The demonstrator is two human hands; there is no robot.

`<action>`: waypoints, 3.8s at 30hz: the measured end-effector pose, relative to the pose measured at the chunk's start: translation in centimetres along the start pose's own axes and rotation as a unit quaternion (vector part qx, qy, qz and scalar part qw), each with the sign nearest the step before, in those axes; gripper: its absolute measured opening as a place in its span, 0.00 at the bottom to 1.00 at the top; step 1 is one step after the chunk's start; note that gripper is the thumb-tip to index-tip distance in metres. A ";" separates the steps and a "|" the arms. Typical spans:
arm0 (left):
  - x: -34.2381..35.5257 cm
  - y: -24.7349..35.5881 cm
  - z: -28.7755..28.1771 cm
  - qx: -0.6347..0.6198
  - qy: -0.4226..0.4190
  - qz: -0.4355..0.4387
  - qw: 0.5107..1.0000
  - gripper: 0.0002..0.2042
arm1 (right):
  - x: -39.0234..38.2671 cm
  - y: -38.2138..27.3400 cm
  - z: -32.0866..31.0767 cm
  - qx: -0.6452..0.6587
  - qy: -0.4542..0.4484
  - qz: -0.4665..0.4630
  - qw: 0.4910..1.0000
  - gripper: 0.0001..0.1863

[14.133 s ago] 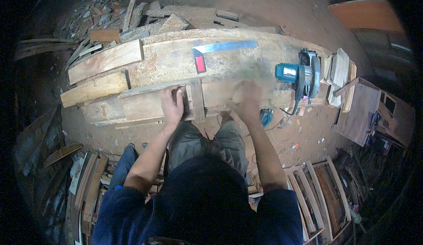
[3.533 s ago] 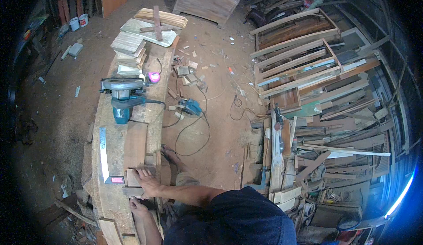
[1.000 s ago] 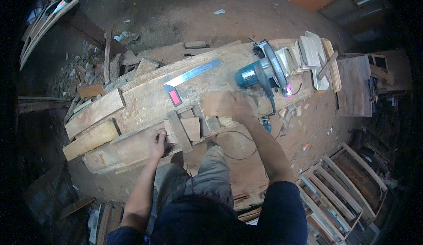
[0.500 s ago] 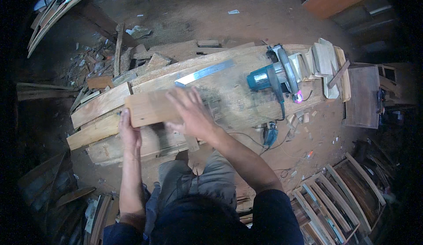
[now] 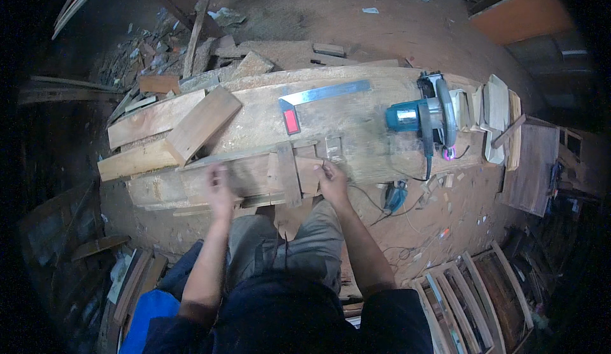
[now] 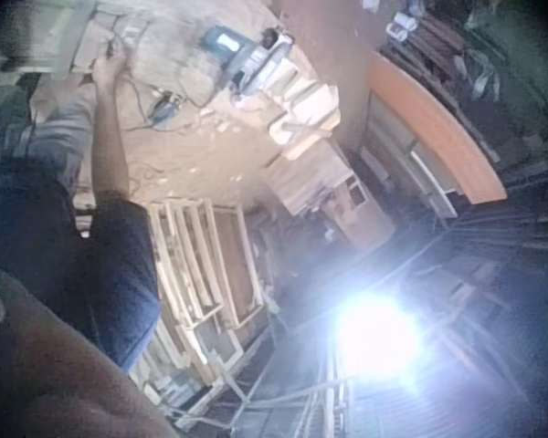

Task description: The person uses a circular saw to cut a wooden plank on a workbench, then uses a hand planer to smooth the cut edge. The person handles the wood pieces and tools directly, stacking the finished pieces on the bench.

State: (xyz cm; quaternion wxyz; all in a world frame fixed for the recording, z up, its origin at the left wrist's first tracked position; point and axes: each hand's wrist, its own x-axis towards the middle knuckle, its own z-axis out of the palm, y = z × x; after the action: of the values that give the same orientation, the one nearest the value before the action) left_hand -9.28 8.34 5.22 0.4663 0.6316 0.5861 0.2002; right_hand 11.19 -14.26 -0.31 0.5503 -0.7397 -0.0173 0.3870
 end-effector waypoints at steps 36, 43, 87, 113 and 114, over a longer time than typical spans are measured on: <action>-5.1 -3.0 10.6 -0.031 -0.077 0.065 0.994 0.11 | 3.7 1.0 0.5 0.008 0.045 -0.102 0.994 0.07; -5.2 -2.1 9.6 -0.016 -0.096 0.053 0.994 0.12 | 2.5 -2.2 0.5 0.031 -0.067 -0.008 0.997 0.13; -8.3 2.8 13.7 0.137 0.025 0.216 0.966 0.28 | -3.0 -5.6 -15.5 0.308 0.111 0.061 0.943 0.26; -5.5 3.6 9.9 -0.254 -0.373 -0.184 0.873 0.24 | -7.4 -5.0 -2.9 0.256 0.052 0.045 0.964 0.20; -5.5 3.0 9.8 -0.202 -0.356 -0.132 0.903 0.23 | -6.9 -4.5 -3.7 0.236 0.051 0.055 0.969 0.20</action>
State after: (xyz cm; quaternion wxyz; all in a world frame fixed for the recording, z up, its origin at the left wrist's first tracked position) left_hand -1.09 0.16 4.57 0.7837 0.4700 0.4059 0.0133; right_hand 10.31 -18.55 7.57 0.6877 -0.6072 0.1435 0.3711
